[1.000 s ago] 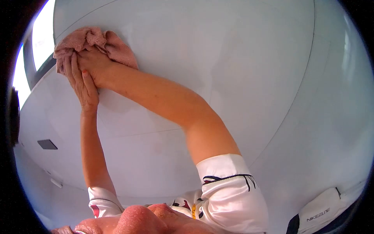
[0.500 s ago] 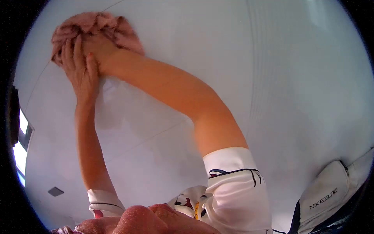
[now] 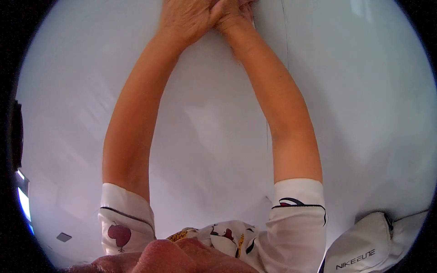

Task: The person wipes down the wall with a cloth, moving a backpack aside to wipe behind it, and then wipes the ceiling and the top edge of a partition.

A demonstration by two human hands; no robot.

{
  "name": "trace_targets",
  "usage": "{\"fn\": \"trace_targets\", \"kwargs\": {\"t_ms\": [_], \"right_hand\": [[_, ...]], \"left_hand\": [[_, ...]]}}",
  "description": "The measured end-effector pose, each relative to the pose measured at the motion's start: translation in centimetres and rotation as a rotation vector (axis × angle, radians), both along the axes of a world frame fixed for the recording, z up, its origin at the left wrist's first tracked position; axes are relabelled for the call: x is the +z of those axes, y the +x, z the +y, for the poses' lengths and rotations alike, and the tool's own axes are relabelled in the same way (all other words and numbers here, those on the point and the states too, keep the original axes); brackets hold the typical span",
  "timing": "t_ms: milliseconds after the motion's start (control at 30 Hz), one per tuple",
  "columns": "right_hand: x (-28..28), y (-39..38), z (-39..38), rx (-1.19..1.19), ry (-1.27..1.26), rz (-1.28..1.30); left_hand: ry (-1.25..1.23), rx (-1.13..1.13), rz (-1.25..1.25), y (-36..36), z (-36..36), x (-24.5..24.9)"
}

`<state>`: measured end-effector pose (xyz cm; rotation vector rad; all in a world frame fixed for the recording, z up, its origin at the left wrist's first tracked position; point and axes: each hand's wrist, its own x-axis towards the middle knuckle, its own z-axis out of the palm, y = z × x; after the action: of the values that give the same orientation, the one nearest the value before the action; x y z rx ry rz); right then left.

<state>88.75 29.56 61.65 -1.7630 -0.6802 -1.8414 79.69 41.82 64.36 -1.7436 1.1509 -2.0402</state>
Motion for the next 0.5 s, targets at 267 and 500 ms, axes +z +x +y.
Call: {"fn": "trace_targets", "kwargs": {"t_ms": [267,500], "right_hand": [[-9.6,3.6,-3.9,-0.023,0.037,0.108],[-22.1,1.1,-0.4,0.041,0.006,0.230]], "left_hand": [[0.014,0.041,0.278,1.0,-2.8,-10.5],[0.104,0.147,0.459,-0.6,-1.5,-21.5]]}}
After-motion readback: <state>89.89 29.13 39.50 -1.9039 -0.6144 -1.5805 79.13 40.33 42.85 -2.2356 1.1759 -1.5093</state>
